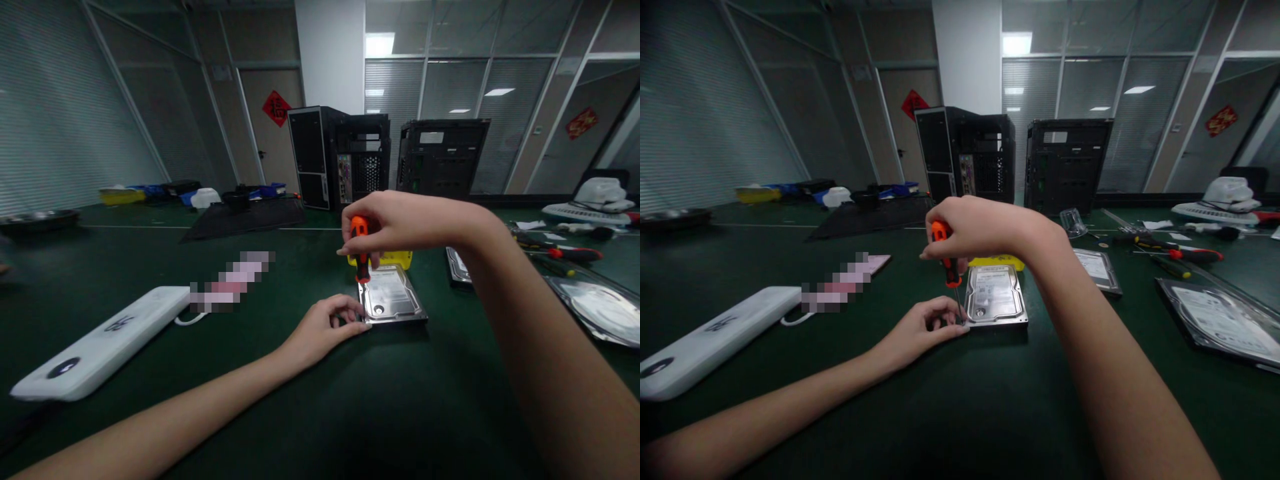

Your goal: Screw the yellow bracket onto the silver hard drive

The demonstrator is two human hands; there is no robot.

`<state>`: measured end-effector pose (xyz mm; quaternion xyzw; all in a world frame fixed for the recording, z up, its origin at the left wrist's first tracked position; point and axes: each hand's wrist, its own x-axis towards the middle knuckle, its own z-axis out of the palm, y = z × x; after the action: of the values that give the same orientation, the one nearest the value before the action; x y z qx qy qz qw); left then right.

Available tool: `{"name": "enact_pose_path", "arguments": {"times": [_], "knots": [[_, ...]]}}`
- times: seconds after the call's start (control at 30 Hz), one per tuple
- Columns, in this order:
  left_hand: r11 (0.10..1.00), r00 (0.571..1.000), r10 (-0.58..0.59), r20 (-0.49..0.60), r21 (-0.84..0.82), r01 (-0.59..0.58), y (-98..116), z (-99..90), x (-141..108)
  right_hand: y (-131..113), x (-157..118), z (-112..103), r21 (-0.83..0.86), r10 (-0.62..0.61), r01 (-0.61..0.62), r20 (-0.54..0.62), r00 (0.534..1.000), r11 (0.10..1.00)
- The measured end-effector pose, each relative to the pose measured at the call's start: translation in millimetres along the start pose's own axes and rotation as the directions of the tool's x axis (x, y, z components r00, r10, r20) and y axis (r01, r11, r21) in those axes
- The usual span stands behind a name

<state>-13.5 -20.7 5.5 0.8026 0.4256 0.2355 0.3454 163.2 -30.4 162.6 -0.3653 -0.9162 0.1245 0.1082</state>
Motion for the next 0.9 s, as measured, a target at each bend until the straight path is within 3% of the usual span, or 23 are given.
{"name": "enact_pose_path", "arguments": {"times": [0.4,0.7,0.9], "knots": [[0.997,0.999,-0.05,-0.003,-0.062,0.049,3.7,0.7,2.2,0.4,-2.1,1.3,0.1,0.016,-0.021,0.043,0.999,0.995],[0.983,0.994,-0.065,0.09,-0.166,0.079,1.9,-1.9,8.8,0.7,-3.2,-0.7,0.141,-0.004,-0.007,0.075,0.997,0.99],[0.986,0.995,-0.061,0.079,-0.152,0.072,-0.3,-2.7,9.6,0.2,-4.4,-2.0,0.165,-0.013,-0.002,0.091,0.996,0.986]]}}
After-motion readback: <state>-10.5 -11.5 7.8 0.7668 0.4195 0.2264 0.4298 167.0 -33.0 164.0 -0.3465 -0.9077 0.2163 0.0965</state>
